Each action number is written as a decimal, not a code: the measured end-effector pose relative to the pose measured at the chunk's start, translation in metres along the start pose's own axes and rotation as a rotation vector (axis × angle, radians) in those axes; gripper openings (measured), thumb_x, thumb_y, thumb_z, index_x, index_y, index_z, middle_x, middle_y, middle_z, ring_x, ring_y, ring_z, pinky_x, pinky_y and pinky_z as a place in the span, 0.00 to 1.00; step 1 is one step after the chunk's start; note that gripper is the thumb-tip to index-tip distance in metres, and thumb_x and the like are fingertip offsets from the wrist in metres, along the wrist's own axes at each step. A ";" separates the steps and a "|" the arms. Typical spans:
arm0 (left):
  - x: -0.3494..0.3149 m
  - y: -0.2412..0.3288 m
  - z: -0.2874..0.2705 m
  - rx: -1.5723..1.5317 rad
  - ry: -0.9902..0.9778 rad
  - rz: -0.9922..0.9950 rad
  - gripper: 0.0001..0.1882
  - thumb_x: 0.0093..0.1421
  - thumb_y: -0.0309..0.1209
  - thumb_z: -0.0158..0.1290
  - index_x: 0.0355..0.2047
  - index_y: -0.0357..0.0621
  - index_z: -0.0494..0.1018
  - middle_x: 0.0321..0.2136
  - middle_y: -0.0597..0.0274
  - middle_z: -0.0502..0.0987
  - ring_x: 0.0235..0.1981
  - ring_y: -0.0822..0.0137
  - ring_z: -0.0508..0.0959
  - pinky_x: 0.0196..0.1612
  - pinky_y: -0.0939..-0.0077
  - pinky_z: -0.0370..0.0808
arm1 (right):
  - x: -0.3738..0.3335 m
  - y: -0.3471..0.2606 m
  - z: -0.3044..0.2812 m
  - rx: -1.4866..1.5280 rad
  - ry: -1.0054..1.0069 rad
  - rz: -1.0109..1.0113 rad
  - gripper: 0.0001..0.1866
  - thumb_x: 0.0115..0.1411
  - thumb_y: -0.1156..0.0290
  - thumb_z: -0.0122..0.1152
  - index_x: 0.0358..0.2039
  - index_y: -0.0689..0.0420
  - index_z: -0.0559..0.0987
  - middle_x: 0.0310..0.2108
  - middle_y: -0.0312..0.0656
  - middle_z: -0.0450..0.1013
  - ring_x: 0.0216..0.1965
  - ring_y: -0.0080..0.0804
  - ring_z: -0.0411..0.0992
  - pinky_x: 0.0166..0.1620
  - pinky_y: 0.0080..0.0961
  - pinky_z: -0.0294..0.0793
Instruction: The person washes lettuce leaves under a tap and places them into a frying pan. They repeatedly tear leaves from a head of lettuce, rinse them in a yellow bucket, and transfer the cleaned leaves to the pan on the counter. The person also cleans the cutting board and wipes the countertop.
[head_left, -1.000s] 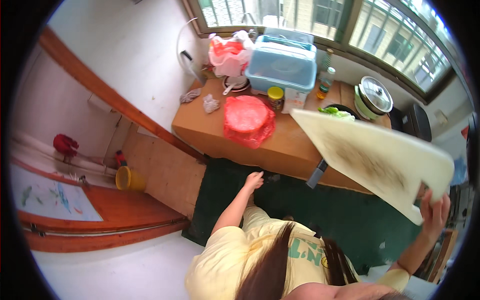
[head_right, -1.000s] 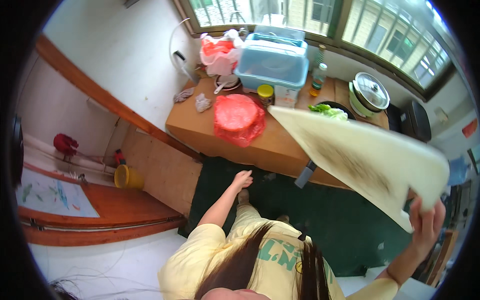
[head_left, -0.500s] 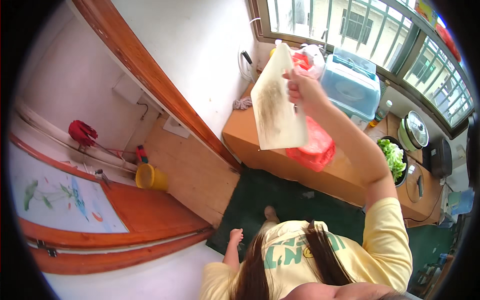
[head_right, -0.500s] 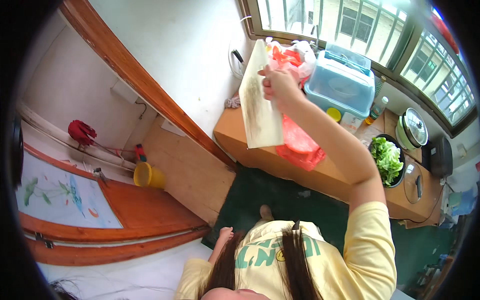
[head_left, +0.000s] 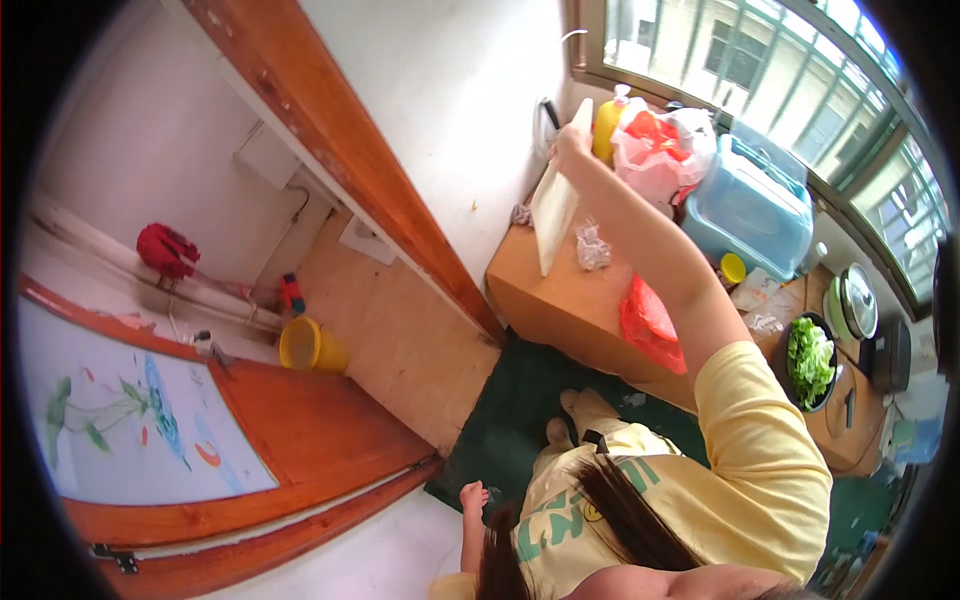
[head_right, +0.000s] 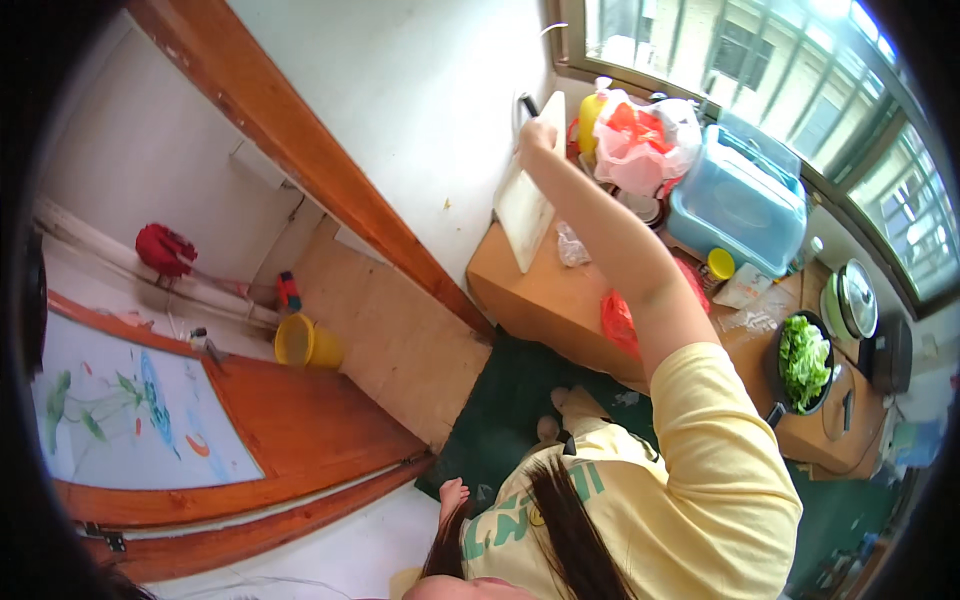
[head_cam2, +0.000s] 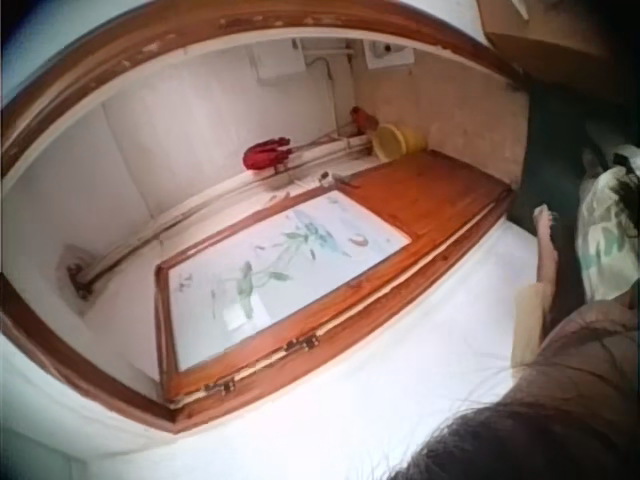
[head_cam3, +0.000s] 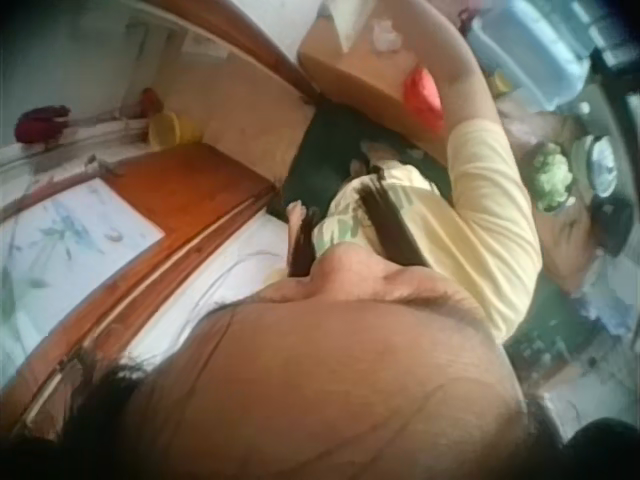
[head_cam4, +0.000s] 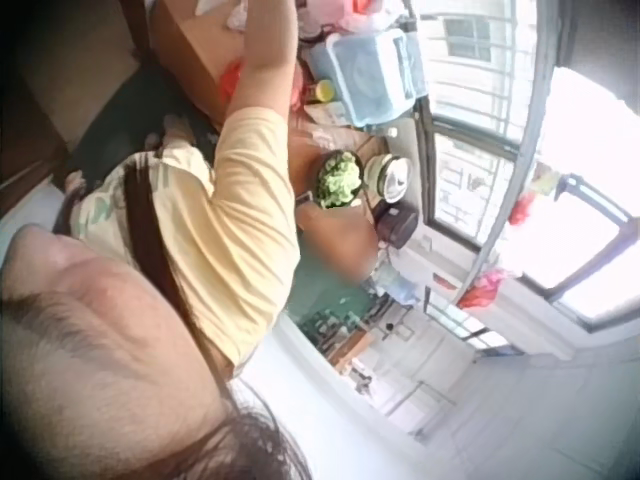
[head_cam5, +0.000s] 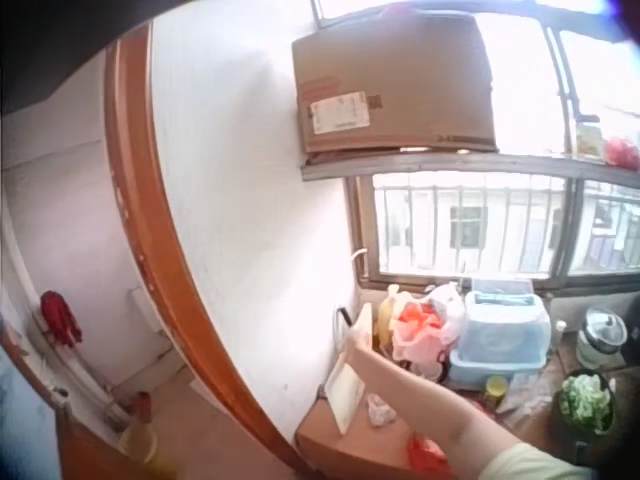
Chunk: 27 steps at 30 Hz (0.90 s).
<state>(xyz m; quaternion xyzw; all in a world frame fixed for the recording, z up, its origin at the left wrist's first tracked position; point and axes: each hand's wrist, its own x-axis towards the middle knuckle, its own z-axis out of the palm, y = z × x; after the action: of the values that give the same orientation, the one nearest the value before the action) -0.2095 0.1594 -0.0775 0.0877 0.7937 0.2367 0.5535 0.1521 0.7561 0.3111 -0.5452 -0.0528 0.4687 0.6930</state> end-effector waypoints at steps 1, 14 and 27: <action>0.002 -0.008 0.005 0.013 -0.021 -0.005 0.10 0.56 0.36 0.50 0.32 0.42 0.70 0.19 0.63 0.72 0.17 0.73 0.71 0.17 0.80 0.68 | 0.036 0.008 0.003 0.016 -0.057 -0.038 0.06 0.53 0.69 0.44 0.25 0.57 0.64 0.13 0.44 0.62 0.11 0.37 0.62 0.13 0.33 0.59; -0.011 0.006 0.033 -0.157 0.058 0.001 0.10 0.55 0.37 0.52 0.29 0.42 0.70 0.17 0.67 0.70 0.15 0.76 0.69 0.17 0.81 0.66 | 0.069 0.028 0.031 -0.259 -0.943 0.126 0.13 0.52 0.73 0.56 0.37 0.64 0.68 0.36 0.45 0.67 0.36 0.38 0.67 0.42 0.32 0.70; 0.117 0.215 -0.189 0.663 0.673 0.290 0.22 0.48 0.37 0.54 0.43 0.40 0.67 0.44 0.43 0.65 0.49 0.47 0.64 0.51 0.57 0.61 | -0.014 0.049 -0.010 -0.211 -0.599 -0.434 0.20 0.55 0.74 0.51 0.49 0.63 0.66 0.46 0.41 0.65 0.46 0.29 0.65 0.51 0.27 0.64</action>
<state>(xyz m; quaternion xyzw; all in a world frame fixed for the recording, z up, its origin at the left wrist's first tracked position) -0.4534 0.3416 -0.0216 0.2873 0.9406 0.0610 0.1702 0.1212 0.7370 0.2735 -0.4287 -0.4150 0.4417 0.6699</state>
